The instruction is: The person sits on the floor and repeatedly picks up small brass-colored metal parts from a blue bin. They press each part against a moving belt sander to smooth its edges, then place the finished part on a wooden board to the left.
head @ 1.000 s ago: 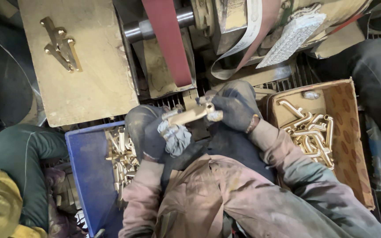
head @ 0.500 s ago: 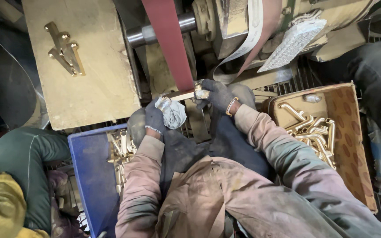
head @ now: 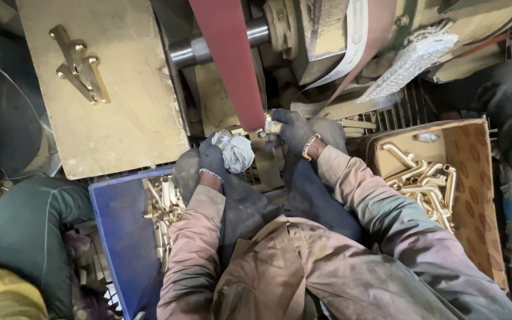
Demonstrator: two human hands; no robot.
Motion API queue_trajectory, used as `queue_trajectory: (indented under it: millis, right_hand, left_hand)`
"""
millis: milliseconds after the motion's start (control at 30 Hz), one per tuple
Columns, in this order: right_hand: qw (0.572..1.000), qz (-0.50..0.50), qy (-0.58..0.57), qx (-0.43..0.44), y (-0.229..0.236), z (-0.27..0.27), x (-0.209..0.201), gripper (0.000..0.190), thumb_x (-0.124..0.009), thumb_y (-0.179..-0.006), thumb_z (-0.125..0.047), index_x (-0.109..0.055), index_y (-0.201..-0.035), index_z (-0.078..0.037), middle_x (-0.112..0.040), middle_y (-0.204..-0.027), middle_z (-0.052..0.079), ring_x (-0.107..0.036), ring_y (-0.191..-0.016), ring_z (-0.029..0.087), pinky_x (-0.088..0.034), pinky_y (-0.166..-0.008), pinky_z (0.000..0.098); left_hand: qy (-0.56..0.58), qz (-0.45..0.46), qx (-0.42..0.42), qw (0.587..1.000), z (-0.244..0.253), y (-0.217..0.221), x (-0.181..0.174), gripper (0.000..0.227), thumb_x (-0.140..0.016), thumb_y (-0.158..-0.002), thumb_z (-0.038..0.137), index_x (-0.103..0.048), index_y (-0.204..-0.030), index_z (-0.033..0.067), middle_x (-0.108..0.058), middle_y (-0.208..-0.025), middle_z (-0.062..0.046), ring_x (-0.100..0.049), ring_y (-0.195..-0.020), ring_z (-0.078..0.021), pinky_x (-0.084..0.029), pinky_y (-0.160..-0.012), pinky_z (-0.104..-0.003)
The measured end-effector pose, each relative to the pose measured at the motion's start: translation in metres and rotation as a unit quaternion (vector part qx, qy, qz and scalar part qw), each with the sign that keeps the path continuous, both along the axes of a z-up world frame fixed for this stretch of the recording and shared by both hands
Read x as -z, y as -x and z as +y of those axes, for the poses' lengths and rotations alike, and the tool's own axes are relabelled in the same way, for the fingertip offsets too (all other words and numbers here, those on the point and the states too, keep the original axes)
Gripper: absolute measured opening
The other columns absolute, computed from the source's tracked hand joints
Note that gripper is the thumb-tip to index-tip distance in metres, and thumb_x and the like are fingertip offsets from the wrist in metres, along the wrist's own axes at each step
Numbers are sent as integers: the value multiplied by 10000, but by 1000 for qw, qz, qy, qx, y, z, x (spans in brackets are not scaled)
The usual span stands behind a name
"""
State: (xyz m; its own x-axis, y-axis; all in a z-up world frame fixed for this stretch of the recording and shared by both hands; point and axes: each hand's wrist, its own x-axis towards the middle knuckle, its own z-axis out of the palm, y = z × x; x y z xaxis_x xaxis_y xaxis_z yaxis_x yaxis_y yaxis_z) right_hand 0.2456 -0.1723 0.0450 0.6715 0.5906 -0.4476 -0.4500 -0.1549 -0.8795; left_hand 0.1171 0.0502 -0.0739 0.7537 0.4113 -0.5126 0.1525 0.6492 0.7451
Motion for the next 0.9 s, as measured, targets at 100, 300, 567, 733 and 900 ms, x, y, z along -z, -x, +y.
queue_trajectory:
  millis: [100, 300, 567, 733, 900]
  right_hand:
    - [1000, 16, 22, 9, -3, 3, 9, 180, -627, -971, -110, -664, -1034, 54, -721, -831, 112, -713, -713, 188, -646, -649, 358]
    - [996, 72, -34, 51, -2, 7, 17, 169, -634, -956, -85, -658, -1072, 36, -684, -849, 93, -729, -785, 184, -671, -684, 385]
    - [985, -123, -116, -30, 25, -33, -47, 334, -653, -986, -132, -651, -1290, 8, -708, -953, 31, -665, -797, 116, -566, -709, 267]
    - [862, -474, 148, -106, 55, -77, -91, 290, -718, -973, -142, -766, -1258, -118, -769, -955, 51, -723, -817, 152, -541, -712, 301]
    - [948, -296, -28, -111, 82, -94, -101, 500, -785, -867, -75, -653, -1345, -8, -738, -1209, 112, -697, -1091, 175, -550, -950, 303]
  left_hand:
    - [11, 9, -5, 1000, 1, -6, 4, 240, -565, -921, -18, -707, -1108, -67, -725, -980, -131, -711, -852, -233, -590, -776, -340]
    - [30, -29, -3, 999, -3, -8, -5, 227, -580, -932, -1, -695, -1112, -78, -716, -983, -126, -709, -861, -228, -592, -780, -347]
    - [-102, -78, 73, 989, -25, 32, -91, 320, -533, -920, -20, -659, -1214, -44, -723, -1092, -97, -722, -980, -170, -609, -872, -290]
    - [-286, -110, 161, 938, -56, 78, -156, 325, -556, -920, -31, -672, -1224, -36, -703, -1152, -105, -688, -1061, -194, -564, -941, -302]
    - [-599, -115, 98, 786, -73, 102, -183, 332, -579, -919, -41, -685, -1234, -29, -684, -1213, -113, -653, -1142, -217, -519, -1009, -314]
